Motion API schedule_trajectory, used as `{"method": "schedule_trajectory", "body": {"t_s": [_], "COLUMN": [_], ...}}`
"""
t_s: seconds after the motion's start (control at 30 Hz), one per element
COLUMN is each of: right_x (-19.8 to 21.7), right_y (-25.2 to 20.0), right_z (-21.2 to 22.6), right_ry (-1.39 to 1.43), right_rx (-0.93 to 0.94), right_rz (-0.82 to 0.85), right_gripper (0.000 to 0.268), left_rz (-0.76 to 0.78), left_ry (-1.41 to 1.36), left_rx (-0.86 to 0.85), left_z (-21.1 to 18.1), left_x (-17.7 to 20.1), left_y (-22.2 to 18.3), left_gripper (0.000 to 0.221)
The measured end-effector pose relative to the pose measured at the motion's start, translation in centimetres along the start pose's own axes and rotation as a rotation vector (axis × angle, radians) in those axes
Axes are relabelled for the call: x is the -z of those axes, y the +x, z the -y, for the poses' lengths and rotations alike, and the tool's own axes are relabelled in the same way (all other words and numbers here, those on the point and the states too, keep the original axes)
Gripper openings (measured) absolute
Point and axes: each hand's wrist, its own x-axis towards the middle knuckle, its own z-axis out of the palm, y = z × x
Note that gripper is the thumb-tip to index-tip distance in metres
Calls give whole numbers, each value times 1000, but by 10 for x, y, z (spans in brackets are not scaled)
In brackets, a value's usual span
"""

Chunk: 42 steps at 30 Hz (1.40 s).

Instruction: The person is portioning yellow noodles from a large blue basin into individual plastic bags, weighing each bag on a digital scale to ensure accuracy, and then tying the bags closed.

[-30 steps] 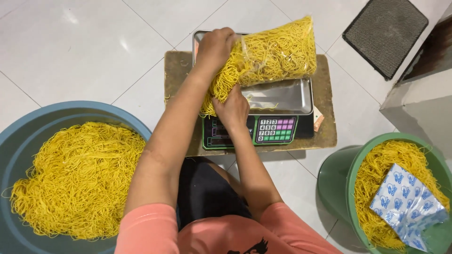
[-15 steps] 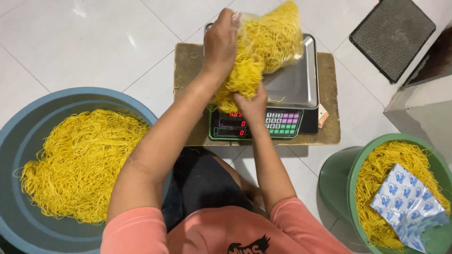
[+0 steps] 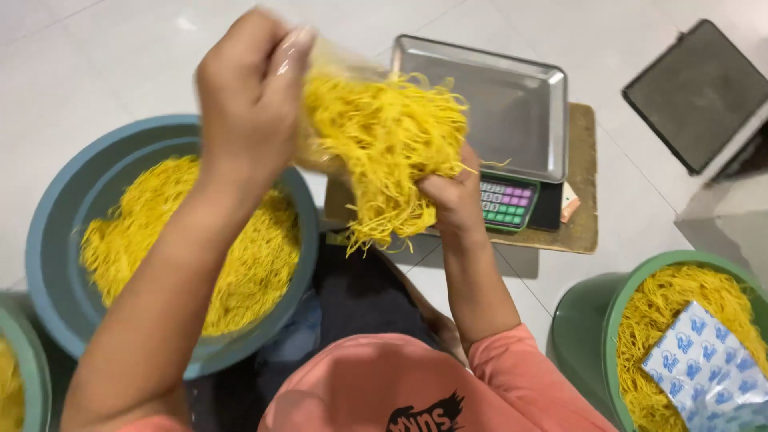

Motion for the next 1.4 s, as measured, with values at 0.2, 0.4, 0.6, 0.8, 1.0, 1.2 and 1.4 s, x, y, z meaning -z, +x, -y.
{"method": "schedule_trajectory", "body": {"t_s": [0.2,0.4,0.6,0.8,1.0,1.2,1.4], "right_x": [-60,-115,-157,-183,-182,-179,-197], "right_y": [-27,-63,-95,-142,-161,-149,-132], "right_z": [-50,-99,-108,-135,-170,-222,-209], "right_ry": [67,-5,-4,-41,-470,-875,-904], "right_rx": [-199,-348,-417,-443,-162,51,-157], "right_rz": [183,348,332,331,662,1182,1265], "right_gripper": [44,57,58,52,34,16,18], "left_rz": [72,218,88,-209,-415,-363,-265], "left_ry": [214,589,478,292,243,319,365], "left_rx": [524,702,957,1110,1075,943,821], "left_z": [8,28,47,52,46,47,49], "left_x": [68,89,76,60,60,52,35], "left_y": [-107,-230,-314,-333,-330,-337,-352], "left_gripper": [28,20,28,25,27,24,16]}}
